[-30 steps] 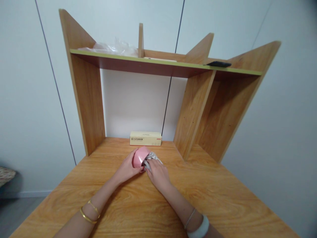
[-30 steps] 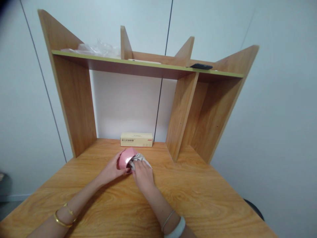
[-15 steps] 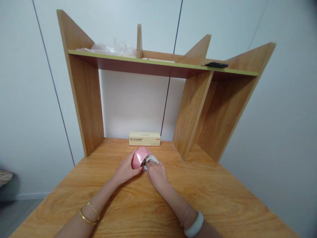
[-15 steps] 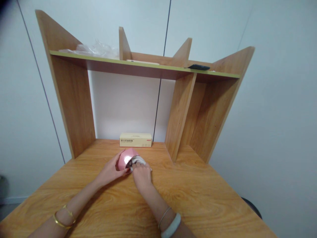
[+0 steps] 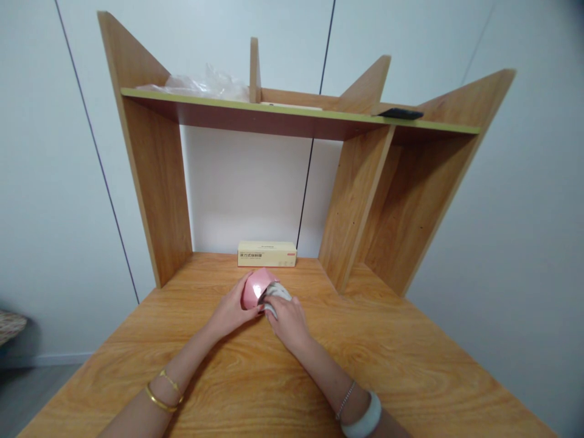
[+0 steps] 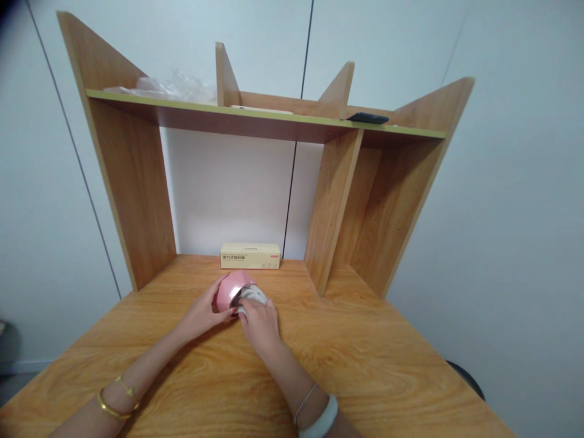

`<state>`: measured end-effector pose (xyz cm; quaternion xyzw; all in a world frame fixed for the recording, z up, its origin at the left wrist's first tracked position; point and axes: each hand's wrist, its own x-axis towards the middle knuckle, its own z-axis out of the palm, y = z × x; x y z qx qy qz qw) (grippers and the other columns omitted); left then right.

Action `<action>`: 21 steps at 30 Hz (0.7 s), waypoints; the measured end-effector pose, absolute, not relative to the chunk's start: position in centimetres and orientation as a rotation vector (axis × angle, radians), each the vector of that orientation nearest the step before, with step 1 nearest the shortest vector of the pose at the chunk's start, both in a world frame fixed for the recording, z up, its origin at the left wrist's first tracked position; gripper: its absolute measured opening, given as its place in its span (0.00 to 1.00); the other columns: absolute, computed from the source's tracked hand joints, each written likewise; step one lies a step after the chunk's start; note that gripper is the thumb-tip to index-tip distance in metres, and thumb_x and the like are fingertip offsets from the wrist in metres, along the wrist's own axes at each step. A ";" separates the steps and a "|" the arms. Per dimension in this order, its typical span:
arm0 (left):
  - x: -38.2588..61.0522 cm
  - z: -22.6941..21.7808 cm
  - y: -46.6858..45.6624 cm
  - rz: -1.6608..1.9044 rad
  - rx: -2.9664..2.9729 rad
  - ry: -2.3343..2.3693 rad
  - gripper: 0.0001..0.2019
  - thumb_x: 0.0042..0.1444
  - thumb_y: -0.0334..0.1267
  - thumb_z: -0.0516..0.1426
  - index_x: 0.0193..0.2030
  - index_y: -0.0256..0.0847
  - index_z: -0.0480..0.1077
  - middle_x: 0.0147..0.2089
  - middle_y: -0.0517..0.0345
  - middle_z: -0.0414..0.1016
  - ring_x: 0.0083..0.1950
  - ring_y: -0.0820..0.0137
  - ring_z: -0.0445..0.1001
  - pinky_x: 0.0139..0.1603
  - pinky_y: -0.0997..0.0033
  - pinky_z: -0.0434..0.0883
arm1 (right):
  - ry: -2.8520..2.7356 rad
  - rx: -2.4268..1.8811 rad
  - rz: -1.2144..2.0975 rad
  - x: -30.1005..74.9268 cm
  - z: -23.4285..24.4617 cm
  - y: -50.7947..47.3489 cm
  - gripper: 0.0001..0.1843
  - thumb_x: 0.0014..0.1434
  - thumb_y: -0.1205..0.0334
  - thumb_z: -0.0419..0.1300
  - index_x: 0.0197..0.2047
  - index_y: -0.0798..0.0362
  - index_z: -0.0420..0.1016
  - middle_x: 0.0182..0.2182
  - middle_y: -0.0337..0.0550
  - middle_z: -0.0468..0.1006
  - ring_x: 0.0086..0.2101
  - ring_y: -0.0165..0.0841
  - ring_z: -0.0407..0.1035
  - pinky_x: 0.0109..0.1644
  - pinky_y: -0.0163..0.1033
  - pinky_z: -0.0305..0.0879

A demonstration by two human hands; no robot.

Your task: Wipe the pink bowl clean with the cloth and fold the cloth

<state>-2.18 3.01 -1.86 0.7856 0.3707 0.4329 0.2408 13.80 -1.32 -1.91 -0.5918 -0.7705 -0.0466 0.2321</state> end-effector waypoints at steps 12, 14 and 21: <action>-1.9 -1.2 2.4 1.160 2.131 1.018 0.39 0.45 0.44 0.61 0.63 0.40 0.50 0.59 0.45 0.61 0.58 0.57 0.61 0.59 0.59 0.58 | -2.149 -1.938 -0.259 12.8 -1.1 -1.2 0.14 0.60 0.63 0.48 0.46 0.52 0.69 0.38 0.48 0.77 0.39 0.37 0.69 0.42 0.42 0.51; -1.9 -1.2 2.4 1.161 2.123 1.008 0.39 0.45 0.44 0.61 0.63 0.39 0.49 0.59 0.45 0.62 0.58 0.57 0.62 0.59 0.58 0.58 | -2.152 -1.914 -0.206 12.8 -0.9 -1.0 0.14 0.60 0.65 0.47 0.44 0.51 0.71 0.38 0.47 0.77 0.39 0.36 0.69 0.42 0.41 0.51; -2.0 -1.8 2.9 1.182 2.117 0.997 0.39 0.45 0.44 0.61 0.62 0.40 0.50 0.60 0.45 0.60 0.59 0.57 0.61 0.59 0.58 0.57 | -2.191 -1.645 -0.053 14.0 -1.6 -0.9 0.13 0.59 0.65 0.49 0.40 0.48 0.74 0.38 0.41 0.77 0.39 0.34 0.68 0.42 0.38 0.51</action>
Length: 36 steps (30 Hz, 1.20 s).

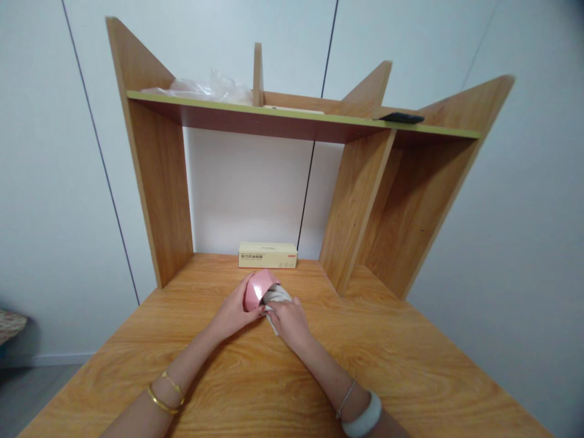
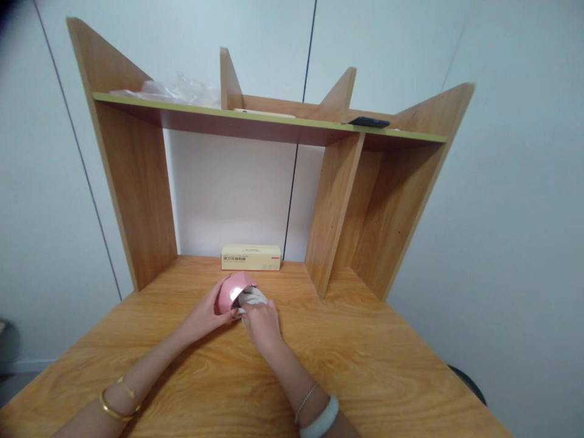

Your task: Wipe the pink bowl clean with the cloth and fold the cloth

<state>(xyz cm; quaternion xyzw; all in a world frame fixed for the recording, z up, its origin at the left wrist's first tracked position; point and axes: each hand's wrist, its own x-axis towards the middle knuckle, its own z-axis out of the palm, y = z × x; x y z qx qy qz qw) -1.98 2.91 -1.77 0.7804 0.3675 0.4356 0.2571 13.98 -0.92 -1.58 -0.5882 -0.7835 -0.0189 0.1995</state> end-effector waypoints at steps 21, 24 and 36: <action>-2.2 -2.5 3.7 1.206 1.919 0.882 0.41 0.42 0.43 0.63 0.62 0.40 0.50 0.60 0.46 0.59 0.59 0.59 0.60 0.60 0.60 0.57 | -1.944 -1.745 -0.341 14.6 -1.1 -1.7 0.20 0.53 0.49 0.56 0.49 0.42 0.68 0.39 0.44 0.71 0.40 0.37 0.62 0.41 0.40 0.48; -2.2 -2.6 3.8 1.210 1.907 0.875 0.40 0.43 0.43 0.62 0.61 0.40 0.50 0.60 0.46 0.59 0.59 0.60 0.61 0.59 0.61 0.58 | -1.968 -1.862 -0.411 14.4 -1.3 -1.9 0.23 0.52 0.46 0.57 0.52 0.38 0.66 0.41 0.46 0.69 0.41 0.39 0.60 0.41 0.41 0.48; -1.9 -1.5 2.7 1.160 2.016 0.968 0.40 0.42 0.40 0.62 0.62 0.40 0.50 0.58 0.46 0.62 0.57 0.58 0.63 0.58 0.60 0.60 | -2.036 -1.942 -0.298 14.4 -0.7 -1.6 0.16 0.55 0.59 0.57 0.47 0.38 0.70 0.40 0.45 0.71 0.43 0.40 0.58 0.43 0.43 0.45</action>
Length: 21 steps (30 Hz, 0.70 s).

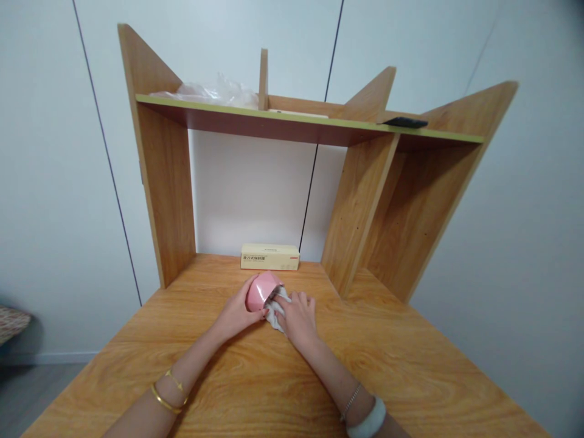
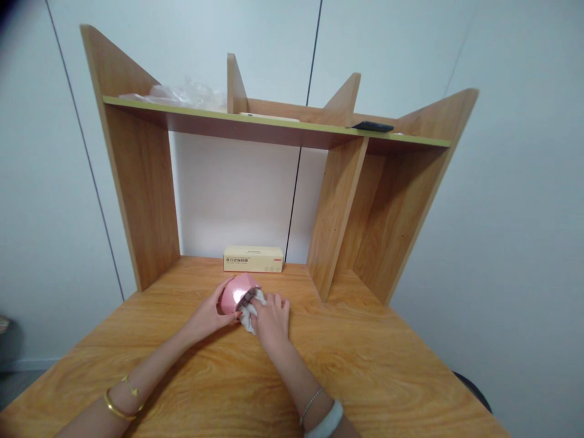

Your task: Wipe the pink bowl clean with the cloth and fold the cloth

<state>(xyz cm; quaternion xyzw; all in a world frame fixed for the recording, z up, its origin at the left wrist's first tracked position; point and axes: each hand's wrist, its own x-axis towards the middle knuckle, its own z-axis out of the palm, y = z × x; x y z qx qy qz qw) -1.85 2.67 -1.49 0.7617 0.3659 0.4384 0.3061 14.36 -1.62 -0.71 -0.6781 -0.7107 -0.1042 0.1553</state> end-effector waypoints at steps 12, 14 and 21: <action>-1.6 -1.5 2.3 1.173 2.045 0.959 0.40 0.41 0.42 0.63 0.61 0.41 0.52 0.57 0.47 0.64 0.55 0.58 0.65 0.56 0.60 0.62 | -1.961 -1.913 -0.442 14.8 -0.5 -1.8 0.13 0.56 0.62 0.55 0.44 0.39 0.72 0.37 0.46 0.71 0.40 0.39 0.59 0.41 0.44 0.45; -1.4 -1.6 2.3 1.179 2.039 0.956 0.41 0.41 0.42 0.63 0.62 0.40 0.51 0.57 0.47 0.64 0.55 0.58 0.65 0.56 0.61 0.62 | -1.950 -1.923 -0.477 14.9 -0.3 -1.7 0.15 0.56 0.63 0.55 0.46 0.40 0.70 0.37 0.46 0.71 0.40 0.39 0.59 0.40 0.43 0.45; -1.1 -1.5 2.1 1.120 2.076 0.934 0.40 0.43 0.42 0.62 0.63 0.41 0.49 0.58 0.47 0.62 0.56 0.58 0.64 0.57 0.61 0.60 | -2.026 -1.911 -0.381 14.8 -0.8 -1.7 0.12 0.55 0.66 0.53 0.41 0.44 0.73 0.37 0.45 0.72 0.39 0.39 0.60 0.39 0.42 0.47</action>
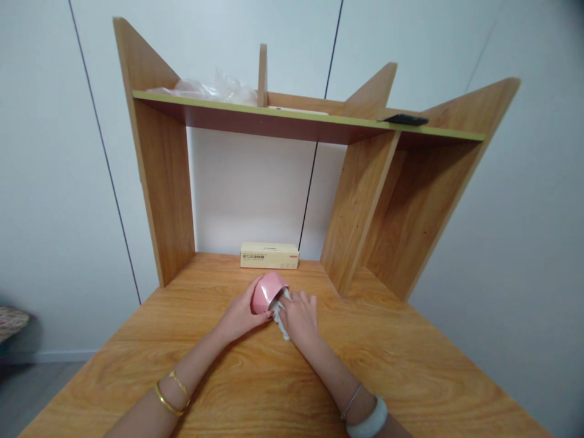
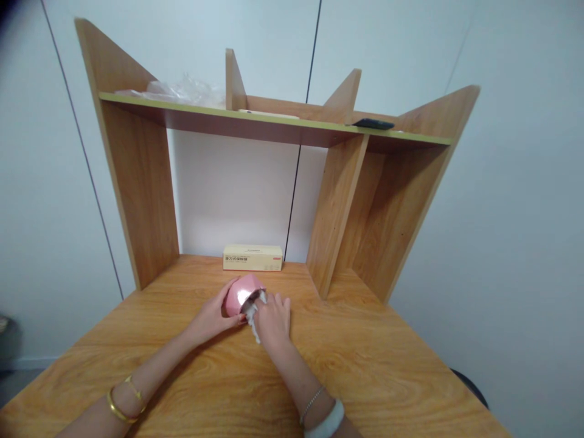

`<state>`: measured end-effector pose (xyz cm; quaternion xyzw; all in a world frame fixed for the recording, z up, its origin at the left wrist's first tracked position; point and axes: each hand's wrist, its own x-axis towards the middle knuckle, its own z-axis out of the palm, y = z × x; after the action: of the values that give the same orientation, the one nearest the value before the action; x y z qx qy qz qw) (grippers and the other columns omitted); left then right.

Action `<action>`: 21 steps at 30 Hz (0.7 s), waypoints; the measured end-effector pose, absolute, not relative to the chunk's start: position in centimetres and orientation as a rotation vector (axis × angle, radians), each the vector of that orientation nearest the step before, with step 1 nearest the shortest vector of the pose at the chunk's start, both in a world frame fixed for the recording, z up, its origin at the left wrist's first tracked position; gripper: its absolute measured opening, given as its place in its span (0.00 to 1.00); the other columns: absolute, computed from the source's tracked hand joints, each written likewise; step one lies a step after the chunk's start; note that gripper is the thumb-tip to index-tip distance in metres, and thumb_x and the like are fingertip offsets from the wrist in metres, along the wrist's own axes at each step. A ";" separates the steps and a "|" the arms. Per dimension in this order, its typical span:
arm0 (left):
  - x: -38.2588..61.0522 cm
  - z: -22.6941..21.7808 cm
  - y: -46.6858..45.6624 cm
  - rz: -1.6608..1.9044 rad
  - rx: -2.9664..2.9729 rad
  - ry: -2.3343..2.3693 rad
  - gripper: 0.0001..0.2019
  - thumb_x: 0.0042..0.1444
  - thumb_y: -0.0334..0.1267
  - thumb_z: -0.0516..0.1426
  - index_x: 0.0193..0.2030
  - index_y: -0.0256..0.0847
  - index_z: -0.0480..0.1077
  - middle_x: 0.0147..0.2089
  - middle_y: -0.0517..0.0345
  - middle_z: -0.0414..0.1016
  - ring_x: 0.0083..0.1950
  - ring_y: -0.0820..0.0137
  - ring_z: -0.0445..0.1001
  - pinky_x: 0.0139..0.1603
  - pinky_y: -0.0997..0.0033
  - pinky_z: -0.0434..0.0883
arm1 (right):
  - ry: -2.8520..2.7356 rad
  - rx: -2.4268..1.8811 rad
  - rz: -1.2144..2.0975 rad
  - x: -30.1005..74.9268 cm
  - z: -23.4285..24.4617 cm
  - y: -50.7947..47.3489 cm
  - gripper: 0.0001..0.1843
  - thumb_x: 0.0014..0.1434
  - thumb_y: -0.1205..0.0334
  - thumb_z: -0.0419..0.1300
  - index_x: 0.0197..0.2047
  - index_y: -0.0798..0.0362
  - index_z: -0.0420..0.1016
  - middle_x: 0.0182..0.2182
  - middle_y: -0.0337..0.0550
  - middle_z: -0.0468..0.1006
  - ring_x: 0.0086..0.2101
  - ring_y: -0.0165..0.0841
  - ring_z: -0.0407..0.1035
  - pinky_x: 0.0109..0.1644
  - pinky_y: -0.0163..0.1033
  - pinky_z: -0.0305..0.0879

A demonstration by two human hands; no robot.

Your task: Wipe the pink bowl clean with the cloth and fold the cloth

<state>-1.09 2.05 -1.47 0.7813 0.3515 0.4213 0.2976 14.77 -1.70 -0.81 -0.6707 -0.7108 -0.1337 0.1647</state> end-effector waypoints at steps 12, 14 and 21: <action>-1.3 -1.5 2.1 1.158 1.995 0.880 0.40 0.43 0.43 0.62 0.62 0.41 0.51 0.60 0.47 0.60 0.59 0.58 0.61 0.60 0.59 0.57 | -1.934 -1.850 -0.528 14.0 -0.1 -2.6 0.12 0.55 0.59 0.54 0.43 0.46 0.71 0.41 0.47 0.68 0.41 0.40 0.58 0.45 0.46 0.46; -1.2 -1.9 2.5 1.196 1.939 0.874 0.40 0.42 0.43 0.63 0.61 0.40 0.52 0.59 0.46 0.61 0.59 0.59 0.61 0.60 0.60 0.57 | -1.913 -1.813 -0.511 14.0 -0.2 -2.5 0.13 0.56 0.58 0.53 0.44 0.45 0.71 0.41 0.47 0.68 0.40 0.40 0.58 0.45 0.45 0.47; -1.7 -3.7 5.1 1.336 1.582 1.038 0.33 0.44 0.44 0.61 0.56 0.36 0.56 0.54 0.45 0.67 0.54 0.60 0.67 0.54 0.61 0.65 | -1.986 -1.541 -0.478 14.4 -0.9 -2.2 0.20 0.55 0.56 0.54 0.52 0.44 0.67 0.49 0.45 0.66 0.49 0.40 0.55 0.53 0.46 0.45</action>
<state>-1.74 5.15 -3.74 0.6258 0.4106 0.5283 0.4008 14.35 -2.16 -0.92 -0.5768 -0.7436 -0.1788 0.2872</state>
